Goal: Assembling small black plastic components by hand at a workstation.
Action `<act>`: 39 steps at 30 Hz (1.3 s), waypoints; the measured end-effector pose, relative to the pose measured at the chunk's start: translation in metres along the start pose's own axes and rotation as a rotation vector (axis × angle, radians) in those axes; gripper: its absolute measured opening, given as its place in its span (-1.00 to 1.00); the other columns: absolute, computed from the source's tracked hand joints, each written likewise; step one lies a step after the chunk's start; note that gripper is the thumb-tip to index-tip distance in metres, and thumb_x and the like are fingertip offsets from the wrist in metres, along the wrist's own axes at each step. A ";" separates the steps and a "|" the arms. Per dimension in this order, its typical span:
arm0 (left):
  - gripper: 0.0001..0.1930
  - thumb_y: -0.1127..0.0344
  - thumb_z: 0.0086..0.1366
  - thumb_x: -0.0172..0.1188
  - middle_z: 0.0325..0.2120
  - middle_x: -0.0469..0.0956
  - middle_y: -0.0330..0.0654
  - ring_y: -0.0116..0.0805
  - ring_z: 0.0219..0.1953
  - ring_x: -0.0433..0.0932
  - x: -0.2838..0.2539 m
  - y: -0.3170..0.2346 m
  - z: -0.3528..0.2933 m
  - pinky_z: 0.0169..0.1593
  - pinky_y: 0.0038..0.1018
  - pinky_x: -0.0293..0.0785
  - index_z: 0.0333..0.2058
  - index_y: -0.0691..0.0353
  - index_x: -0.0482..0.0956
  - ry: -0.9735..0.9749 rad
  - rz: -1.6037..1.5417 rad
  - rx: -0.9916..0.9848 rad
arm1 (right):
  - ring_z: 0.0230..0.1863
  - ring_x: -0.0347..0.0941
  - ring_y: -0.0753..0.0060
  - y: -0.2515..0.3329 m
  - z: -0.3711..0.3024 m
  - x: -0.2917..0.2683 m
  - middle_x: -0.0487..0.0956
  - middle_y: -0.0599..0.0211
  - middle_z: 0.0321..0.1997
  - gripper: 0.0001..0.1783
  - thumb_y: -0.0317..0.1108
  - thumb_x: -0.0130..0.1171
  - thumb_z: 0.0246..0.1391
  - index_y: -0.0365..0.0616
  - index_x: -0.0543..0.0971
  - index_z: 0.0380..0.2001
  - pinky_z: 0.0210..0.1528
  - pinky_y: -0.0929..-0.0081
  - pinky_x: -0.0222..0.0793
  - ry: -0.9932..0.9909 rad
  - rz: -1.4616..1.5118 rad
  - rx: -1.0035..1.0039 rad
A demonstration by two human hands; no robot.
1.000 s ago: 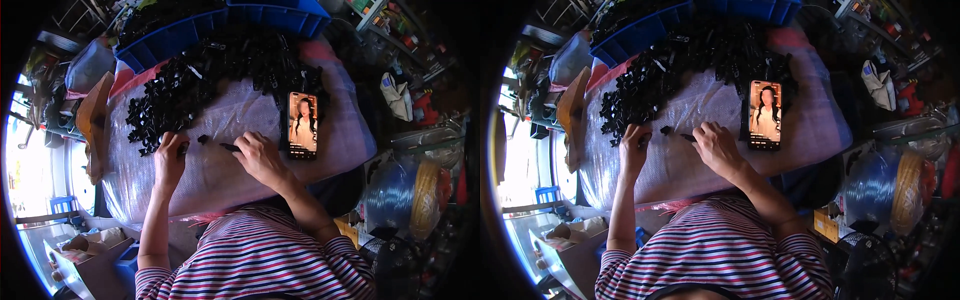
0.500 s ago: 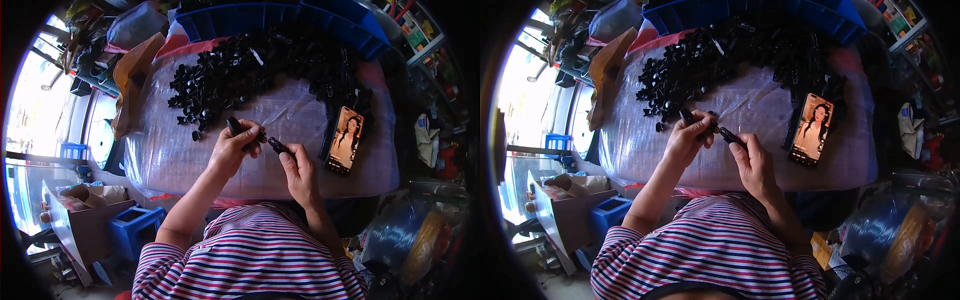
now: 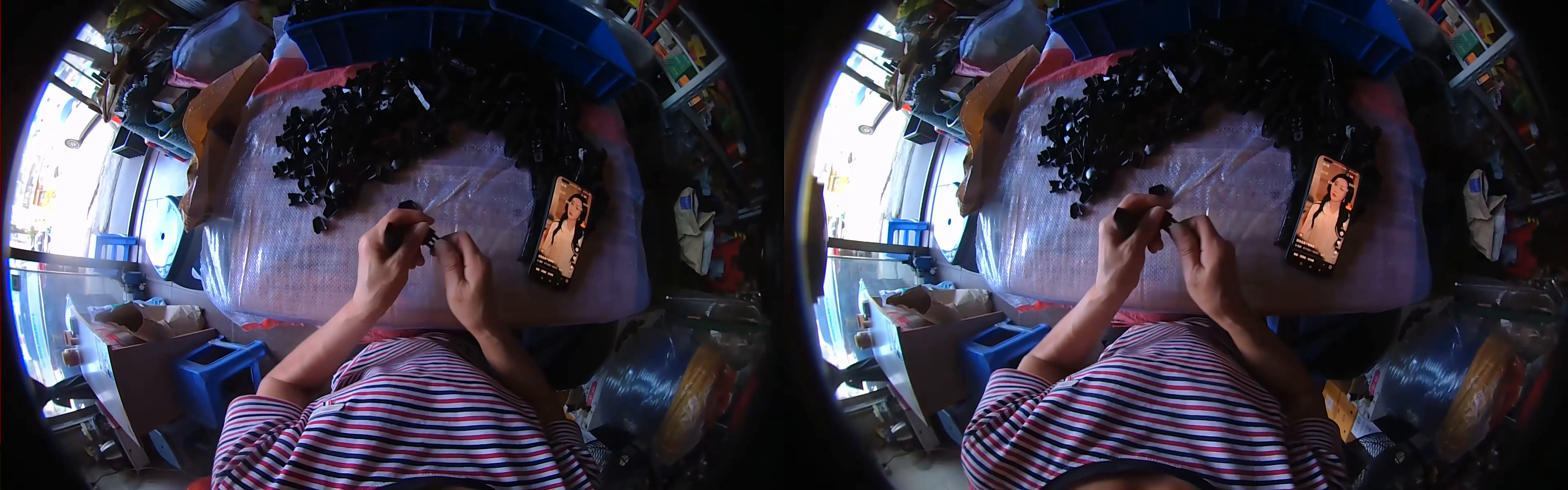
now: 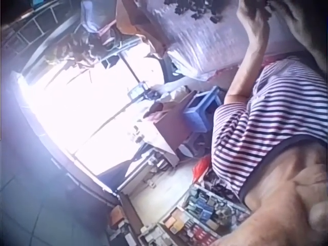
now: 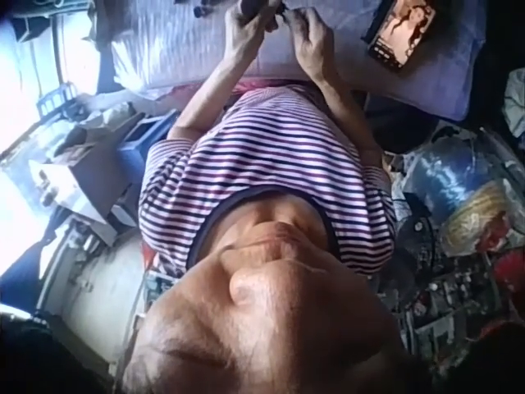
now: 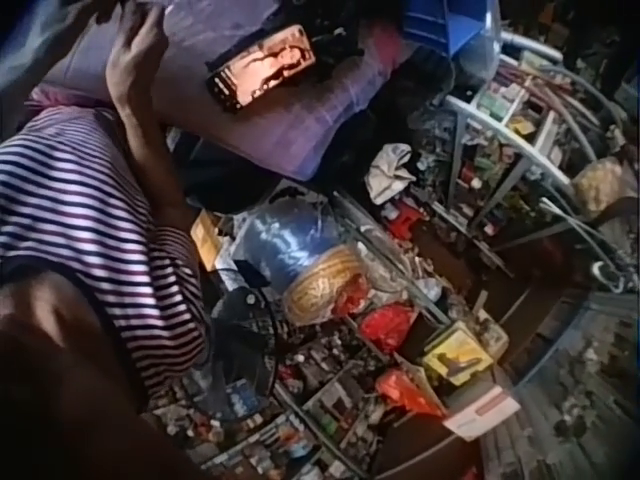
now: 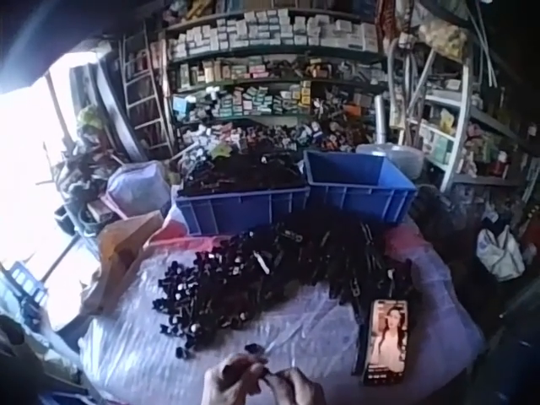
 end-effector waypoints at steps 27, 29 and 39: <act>-0.86 0.44 -0.04 0.20 -0.54 0.49 -0.11 -0.25 -0.49 0.48 -0.103 0.002 -0.001 -0.37 -0.44 0.36 -0.45 0.26 0.47 -0.220 0.846 0.175 | -0.34 0.36 0.19 0.005 0.039 -0.015 0.41 0.25 -0.40 -0.86 -0.46 0.17 -0.13 -0.14 0.49 -0.40 -0.31 0.38 0.28 0.081 -0.484 -0.354; -0.88 0.47 -0.04 0.21 -0.55 0.48 -0.23 -0.43 -0.49 0.43 -0.081 0.011 0.001 -0.36 -0.54 0.33 -0.47 0.27 0.46 -0.069 0.077 -0.063 | -0.35 0.38 0.20 0.007 0.025 -0.019 0.42 0.26 -0.38 -0.84 -0.44 0.15 -0.08 -0.15 0.48 -0.35 -0.32 0.41 0.30 0.105 -0.340 -0.258; -0.81 0.37 0.10 0.18 -0.47 0.50 -0.17 -0.40 -0.42 0.49 0.006 0.026 0.020 -0.31 -0.54 0.36 -0.30 0.31 0.48 0.124 -0.512 -0.297 | -0.57 0.29 0.66 0.007 -0.003 -0.038 0.42 0.40 -0.55 -0.66 -0.31 -0.03 0.15 -0.19 0.39 -0.03 -0.49 0.66 0.25 0.128 -0.073 0.014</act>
Point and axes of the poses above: each hand's wrist, its own z-axis towards the middle knuckle, its own x-axis out of the palm, y = z × x, the point moved 5 cm from there along z, towards the middle knuckle
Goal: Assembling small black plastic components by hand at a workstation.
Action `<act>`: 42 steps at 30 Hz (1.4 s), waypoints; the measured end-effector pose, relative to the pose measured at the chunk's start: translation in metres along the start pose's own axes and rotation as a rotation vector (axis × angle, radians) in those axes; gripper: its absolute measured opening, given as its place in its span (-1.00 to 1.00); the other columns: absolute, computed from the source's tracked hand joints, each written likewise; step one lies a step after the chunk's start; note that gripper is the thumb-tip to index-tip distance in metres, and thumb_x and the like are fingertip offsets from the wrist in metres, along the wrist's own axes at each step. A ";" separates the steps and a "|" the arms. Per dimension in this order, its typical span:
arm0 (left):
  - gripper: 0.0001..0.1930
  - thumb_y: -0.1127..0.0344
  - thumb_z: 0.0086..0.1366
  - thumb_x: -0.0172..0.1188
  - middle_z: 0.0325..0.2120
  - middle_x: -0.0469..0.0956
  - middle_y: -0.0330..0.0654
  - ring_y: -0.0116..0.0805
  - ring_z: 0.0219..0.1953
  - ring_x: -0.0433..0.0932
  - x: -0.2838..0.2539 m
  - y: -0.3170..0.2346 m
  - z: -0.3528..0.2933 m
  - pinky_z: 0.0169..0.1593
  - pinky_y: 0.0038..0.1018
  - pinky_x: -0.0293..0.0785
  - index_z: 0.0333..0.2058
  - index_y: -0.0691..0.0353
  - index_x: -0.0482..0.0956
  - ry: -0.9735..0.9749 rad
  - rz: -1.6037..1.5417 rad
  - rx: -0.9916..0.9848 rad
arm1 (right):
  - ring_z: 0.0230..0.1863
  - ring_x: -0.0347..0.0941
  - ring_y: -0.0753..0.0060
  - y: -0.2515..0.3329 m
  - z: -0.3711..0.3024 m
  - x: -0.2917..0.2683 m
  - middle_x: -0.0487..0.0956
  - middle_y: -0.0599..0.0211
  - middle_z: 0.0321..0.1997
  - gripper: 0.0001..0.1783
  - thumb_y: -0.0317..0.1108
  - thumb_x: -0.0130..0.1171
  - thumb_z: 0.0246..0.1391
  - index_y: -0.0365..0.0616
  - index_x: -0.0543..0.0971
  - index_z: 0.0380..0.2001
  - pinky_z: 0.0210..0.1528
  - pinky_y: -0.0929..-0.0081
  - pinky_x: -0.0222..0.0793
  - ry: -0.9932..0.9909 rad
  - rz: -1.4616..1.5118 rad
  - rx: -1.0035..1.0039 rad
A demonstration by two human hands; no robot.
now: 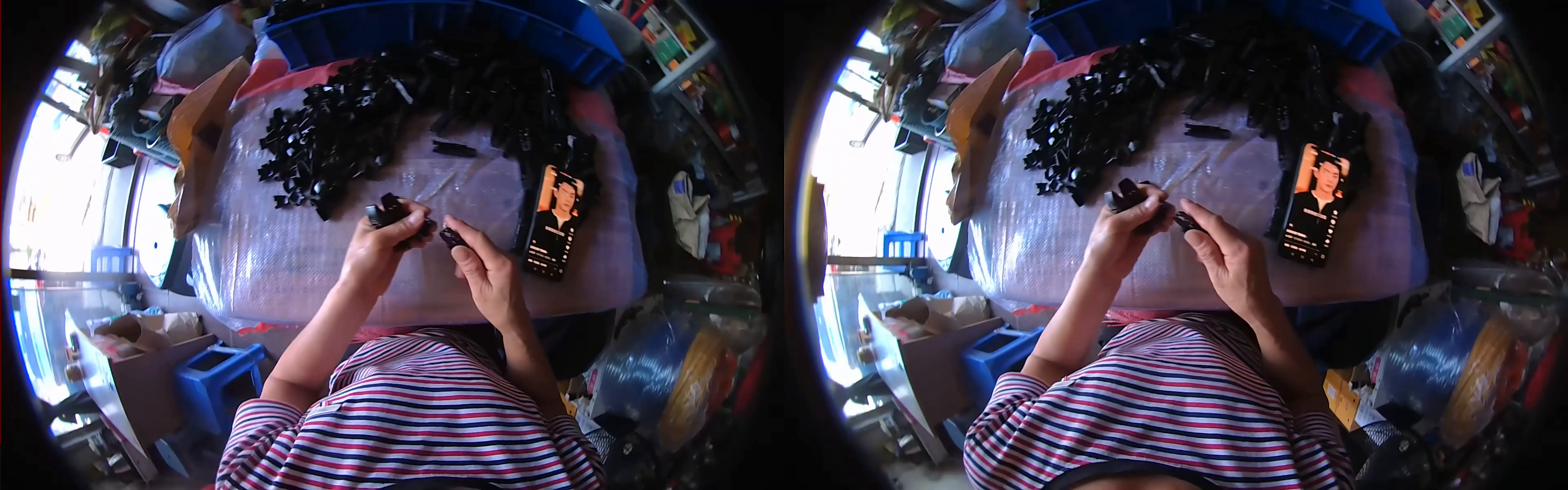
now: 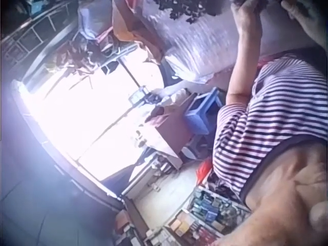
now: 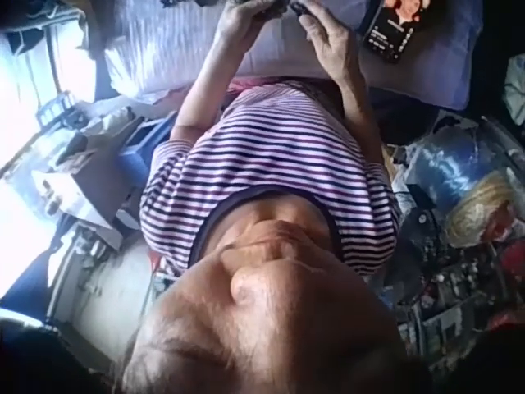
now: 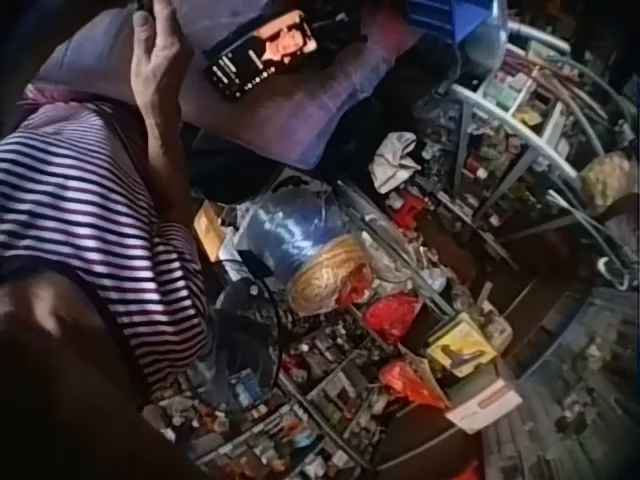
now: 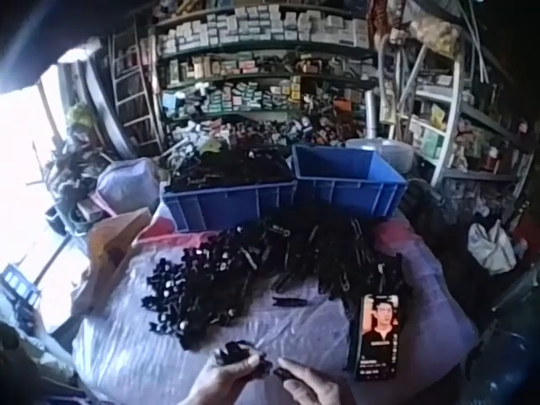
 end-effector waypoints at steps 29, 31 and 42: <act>-0.79 0.31 0.19 0.09 -0.44 0.48 -0.27 -0.49 -0.35 0.44 -0.007 -0.023 -0.038 -0.26 -0.61 0.37 -0.25 0.30 0.49 -0.069 0.104 0.223 | -0.41 0.46 -0.02 0.025 0.027 0.057 0.49 0.07 -0.50 -0.76 -0.21 -0.04 0.14 -0.20 0.37 -0.42 -0.48 0.23 0.32 0.019 0.081 0.030; -0.76 0.27 0.15 0.11 -0.32 0.50 -0.20 -0.41 -0.26 0.47 -0.036 -0.024 -0.038 -0.17 -0.47 0.42 -0.23 0.26 0.47 -0.009 -0.139 0.151 | -0.41 0.45 0.02 0.031 0.046 0.057 0.49 0.09 -0.47 -0.79 -0.27 -0.03 0.12 -0.21 0.37 -0.42 -0.44 0.28 0.31 0.156 -0.133 -0.049; -0.79 0.61 -0.13 0.16 -0.49 0.45 -0.24 -0.37 -0.38 0.48 -0.105 -0.090 -0.040 -0.30 -0.50 0.40 -0.45 0.22 0.48 -0.467 0.482 0.569 | -0.33 0.42 0.16 -0.011 0.096 0.012 0.43 0.13 -0.30 -0.63 -0.54 0.12 -0.16 -0.17 0.41 -0.17 -0.30 0.36 0.34 -0.035 -0.528 -0.285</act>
Point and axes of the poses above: each hand's wrist, its own z-axis towards the middle knuckle, its own x-axis out of the palm, y = z × x, the point moved 5 cm from there along z, towards the middle knuckle
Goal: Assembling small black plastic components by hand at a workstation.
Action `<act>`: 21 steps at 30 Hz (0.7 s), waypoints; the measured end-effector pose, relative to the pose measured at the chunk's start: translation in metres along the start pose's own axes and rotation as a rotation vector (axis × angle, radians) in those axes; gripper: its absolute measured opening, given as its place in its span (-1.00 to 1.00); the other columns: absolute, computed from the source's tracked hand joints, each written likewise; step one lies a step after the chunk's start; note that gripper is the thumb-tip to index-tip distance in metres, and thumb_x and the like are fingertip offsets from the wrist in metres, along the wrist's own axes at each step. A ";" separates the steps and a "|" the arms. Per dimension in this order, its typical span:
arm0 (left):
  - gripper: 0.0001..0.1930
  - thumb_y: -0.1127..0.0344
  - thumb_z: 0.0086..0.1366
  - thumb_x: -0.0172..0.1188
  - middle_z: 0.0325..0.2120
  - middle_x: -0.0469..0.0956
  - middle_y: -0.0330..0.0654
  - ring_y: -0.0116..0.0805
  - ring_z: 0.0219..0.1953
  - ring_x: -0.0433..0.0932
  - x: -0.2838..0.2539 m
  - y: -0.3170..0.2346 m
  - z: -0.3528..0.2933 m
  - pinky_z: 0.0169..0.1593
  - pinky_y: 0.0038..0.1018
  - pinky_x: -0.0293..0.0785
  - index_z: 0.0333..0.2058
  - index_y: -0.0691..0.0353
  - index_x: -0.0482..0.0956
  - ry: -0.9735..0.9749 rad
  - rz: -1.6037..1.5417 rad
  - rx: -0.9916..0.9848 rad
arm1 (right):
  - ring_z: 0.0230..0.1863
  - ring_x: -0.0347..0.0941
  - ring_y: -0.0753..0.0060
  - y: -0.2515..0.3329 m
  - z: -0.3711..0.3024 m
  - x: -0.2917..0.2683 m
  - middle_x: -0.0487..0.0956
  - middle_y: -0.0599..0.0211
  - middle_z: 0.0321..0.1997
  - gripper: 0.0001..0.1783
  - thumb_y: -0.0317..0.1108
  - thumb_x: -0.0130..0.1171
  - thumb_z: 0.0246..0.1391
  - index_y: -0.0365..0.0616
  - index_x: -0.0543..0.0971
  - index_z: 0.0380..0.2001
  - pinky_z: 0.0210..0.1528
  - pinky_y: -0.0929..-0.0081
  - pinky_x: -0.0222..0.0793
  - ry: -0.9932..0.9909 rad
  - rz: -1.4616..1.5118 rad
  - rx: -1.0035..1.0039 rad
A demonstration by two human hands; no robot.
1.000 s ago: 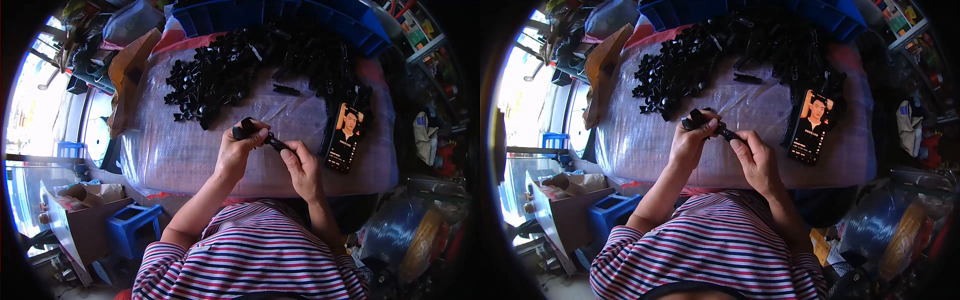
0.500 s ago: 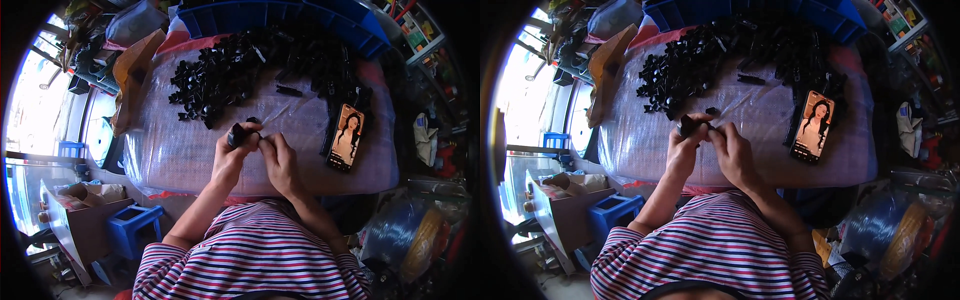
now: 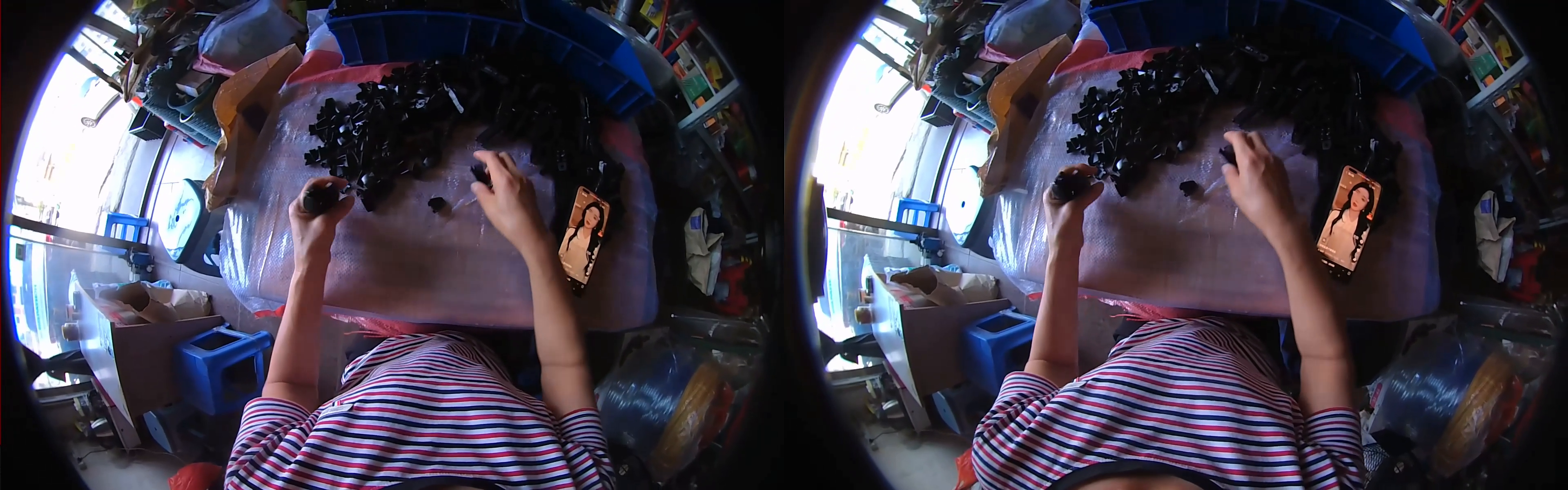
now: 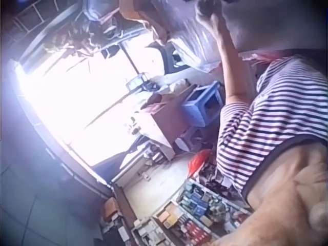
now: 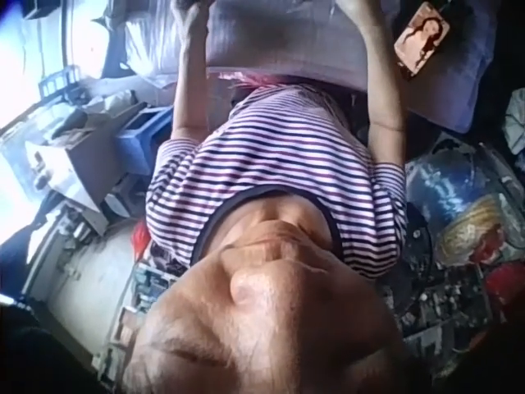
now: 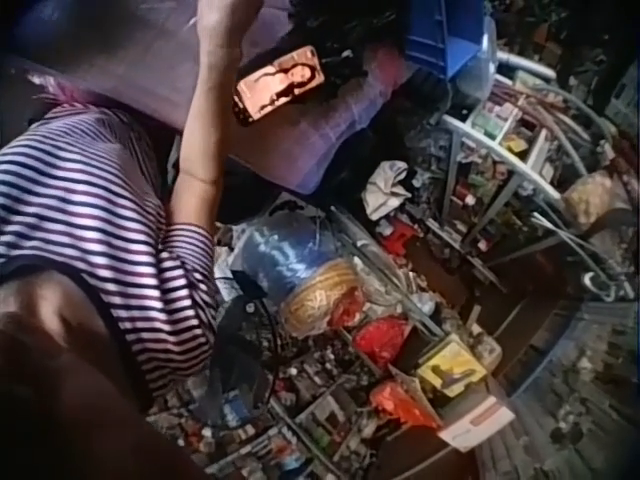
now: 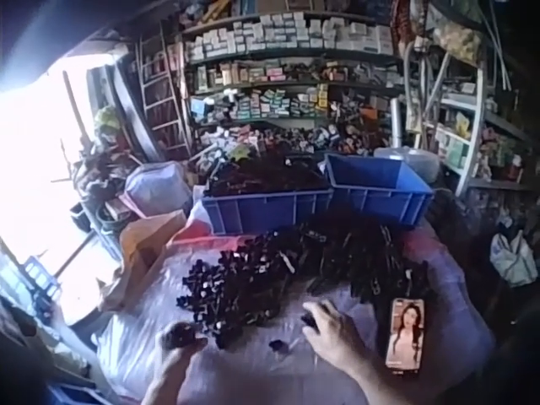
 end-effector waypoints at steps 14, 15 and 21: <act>-0.84 0.47 -0.08 0.26 -0.56 0.46 -0.15 -0.27 -0.47 0.47 0.022 -0.008 0.016 -0.35 -0.49 0.37 -0.49 0.27 0.46 0.274 0.880 0.462 | -0.46 0.46 0.18 0.018 -0.095 -0.010 0.45 0.25 -0.47 -0.79 -0.39 0.23 -0.15 -0.16 0.49 -0.38 -0.45 0.38 0.36 0.116 0.083 0.125; -0.84 0.47 -0.08 0.26 -0.56 0.46 -0.15 -0.27 -0.47 0.47 0.022 -0.008 0.016 -0.35 -0.49 0.37 -0.49 0.27 0.46 0.270 0.882 0.462 | -0.46 0.46 0.18 0.019 -0.095 -0.010 0.45 0.25 -0.47 -0.79 -0.39 0.23 -0.15 -0.16 0.49 -0.38 -0.45 0.38 0.36 0.117 0.084 0.121; -0.87 0.50 -0.05 0.25 -0.56 0.48 -0.22 -0.38 -0.48 0.47 0.005 0.008 0.018 -0.36 -0.50 0.38 -0.48 0.25 0.48 0.177 0.883 0.395 | -0.49 0.46 0.19 0.022 -0.098 -0.007 0.46 0.26 -0.47 -0.80 -0.34 0.20 -0.10 -0.16 0.49 -0.38 -0.47 0.39 0.35 0.102 0.112 0.094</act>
Point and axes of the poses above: each hand's wrist, its own z-axis towards the middle knuckle, its own x-axis out of the palm, y = z × x, the point moved 5 cm from there along z, towards the middle knuckle
